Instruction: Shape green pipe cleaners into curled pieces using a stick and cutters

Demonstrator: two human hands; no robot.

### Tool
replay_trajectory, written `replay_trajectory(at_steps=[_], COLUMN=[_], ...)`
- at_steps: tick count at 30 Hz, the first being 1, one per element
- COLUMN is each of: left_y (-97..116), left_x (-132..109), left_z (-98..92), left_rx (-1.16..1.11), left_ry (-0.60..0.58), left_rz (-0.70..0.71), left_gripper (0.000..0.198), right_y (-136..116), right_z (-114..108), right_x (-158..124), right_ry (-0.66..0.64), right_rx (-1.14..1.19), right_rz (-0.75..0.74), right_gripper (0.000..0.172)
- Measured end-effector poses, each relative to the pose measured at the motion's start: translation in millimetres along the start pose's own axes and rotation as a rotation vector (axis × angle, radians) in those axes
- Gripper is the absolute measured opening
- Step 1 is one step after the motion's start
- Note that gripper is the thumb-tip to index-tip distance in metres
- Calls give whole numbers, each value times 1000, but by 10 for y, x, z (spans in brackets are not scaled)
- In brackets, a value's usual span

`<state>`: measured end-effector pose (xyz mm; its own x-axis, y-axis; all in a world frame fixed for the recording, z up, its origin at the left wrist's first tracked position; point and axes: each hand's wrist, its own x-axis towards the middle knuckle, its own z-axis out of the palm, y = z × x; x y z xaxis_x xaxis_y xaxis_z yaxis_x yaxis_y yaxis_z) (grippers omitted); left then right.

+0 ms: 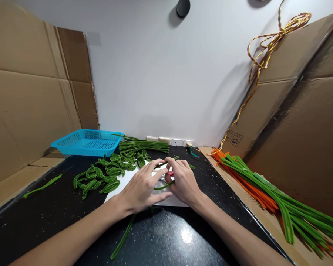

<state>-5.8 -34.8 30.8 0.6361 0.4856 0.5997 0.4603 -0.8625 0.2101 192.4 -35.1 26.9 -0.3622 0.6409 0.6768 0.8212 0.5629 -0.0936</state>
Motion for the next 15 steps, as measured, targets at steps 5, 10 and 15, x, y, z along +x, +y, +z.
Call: replay_trajectory(at_steps=[5,10,15], left_y=[-31,-50,-24], left_x=[13,21,26], left_z=[15,-23,-32], left_rx=[-94,-113,-99], left_ry=[9,0,-38], left_rz=[-51,-65,-69], left_gripper=[34,33,35], right_y=[-5,16,6], right_z=[13,52,42], right_x=[-17,-35,-27], right_ry=[-24,-33,-34], right_rx=[7,23,30], right_rz=[-26,-43,-35], right_gripper=[36,37,36])
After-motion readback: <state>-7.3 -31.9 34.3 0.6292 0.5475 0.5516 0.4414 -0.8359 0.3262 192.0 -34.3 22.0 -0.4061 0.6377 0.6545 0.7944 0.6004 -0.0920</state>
